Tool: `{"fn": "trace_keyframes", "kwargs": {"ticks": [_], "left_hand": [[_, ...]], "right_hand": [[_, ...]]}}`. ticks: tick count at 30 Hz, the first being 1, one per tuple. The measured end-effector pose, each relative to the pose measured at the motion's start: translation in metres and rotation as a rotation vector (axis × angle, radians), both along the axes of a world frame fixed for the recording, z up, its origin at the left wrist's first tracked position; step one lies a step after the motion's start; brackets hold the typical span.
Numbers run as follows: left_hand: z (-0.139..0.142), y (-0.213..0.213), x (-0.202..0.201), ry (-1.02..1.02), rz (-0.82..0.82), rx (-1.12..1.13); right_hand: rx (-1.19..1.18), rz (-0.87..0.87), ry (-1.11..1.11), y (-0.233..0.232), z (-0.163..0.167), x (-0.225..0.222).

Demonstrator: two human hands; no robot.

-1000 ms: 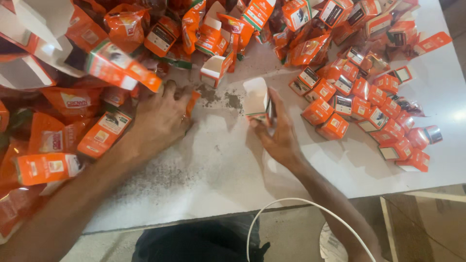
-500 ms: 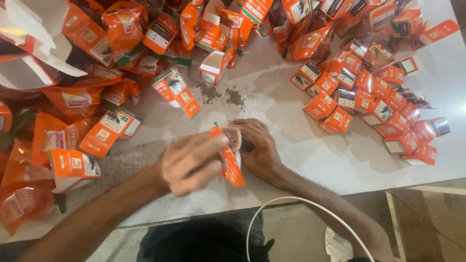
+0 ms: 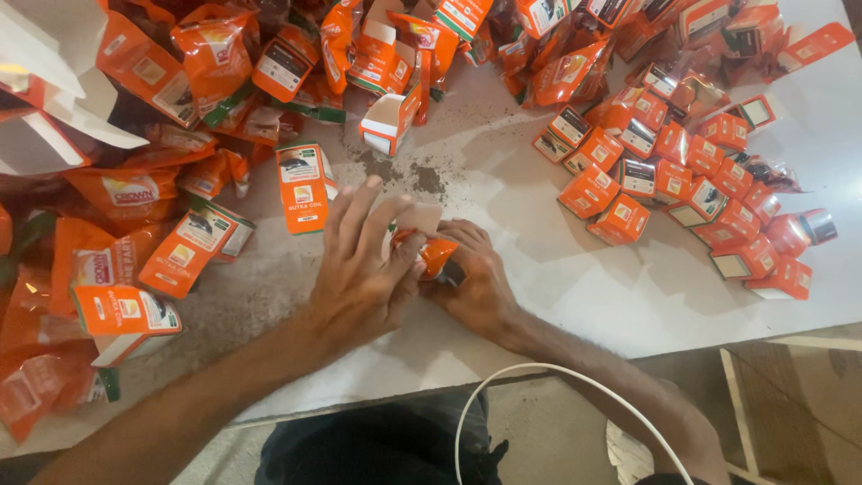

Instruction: The person folds small orange cardboard boxes flat on a white table covered with piles of folded boxes and plastic-wrapped packets. They pick up an unfolded box, press and fold its flaps and sides closed by hand, then set the finished box with the pile and reach for the next one.

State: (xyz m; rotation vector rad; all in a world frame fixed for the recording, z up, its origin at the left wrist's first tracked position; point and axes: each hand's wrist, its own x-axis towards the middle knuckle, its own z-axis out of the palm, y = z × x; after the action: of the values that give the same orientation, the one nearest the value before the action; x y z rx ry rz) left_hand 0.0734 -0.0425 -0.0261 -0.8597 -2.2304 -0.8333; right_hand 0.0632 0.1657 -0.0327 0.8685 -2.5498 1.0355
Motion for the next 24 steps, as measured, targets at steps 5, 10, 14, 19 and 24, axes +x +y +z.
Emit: {"fn": "trace_keyframes", "kwargs": {"ticks": [5,10,14,19,24], "left_hand": [[0.002,0.012,0.001,-0.286,0.077,0.252],[-0.010,0.012,-0.018,-0.937,0.015,0.580],[-0.018,0.012,-0.033,-0.905,-0.052,0.495],[-0.005,0.009,-0.033,-1.016,-0.201,0.585],[0.003,-0.022,-0.041,-1.577,-0.494,0.908]], "right_hand": [[0.051,0.007,-0.033,-0.002,0.006,0.003],[0.037,0.022,-0.003,-0.002,0.007,0.006],[-0.068,-0.059,-0.119,-0.005,0.005,0.013],[0.055,0.030,0.156,-0.006,0.008,0.014],[0.149,0.014,0.196,-0.007,0.014,0.010]]}}
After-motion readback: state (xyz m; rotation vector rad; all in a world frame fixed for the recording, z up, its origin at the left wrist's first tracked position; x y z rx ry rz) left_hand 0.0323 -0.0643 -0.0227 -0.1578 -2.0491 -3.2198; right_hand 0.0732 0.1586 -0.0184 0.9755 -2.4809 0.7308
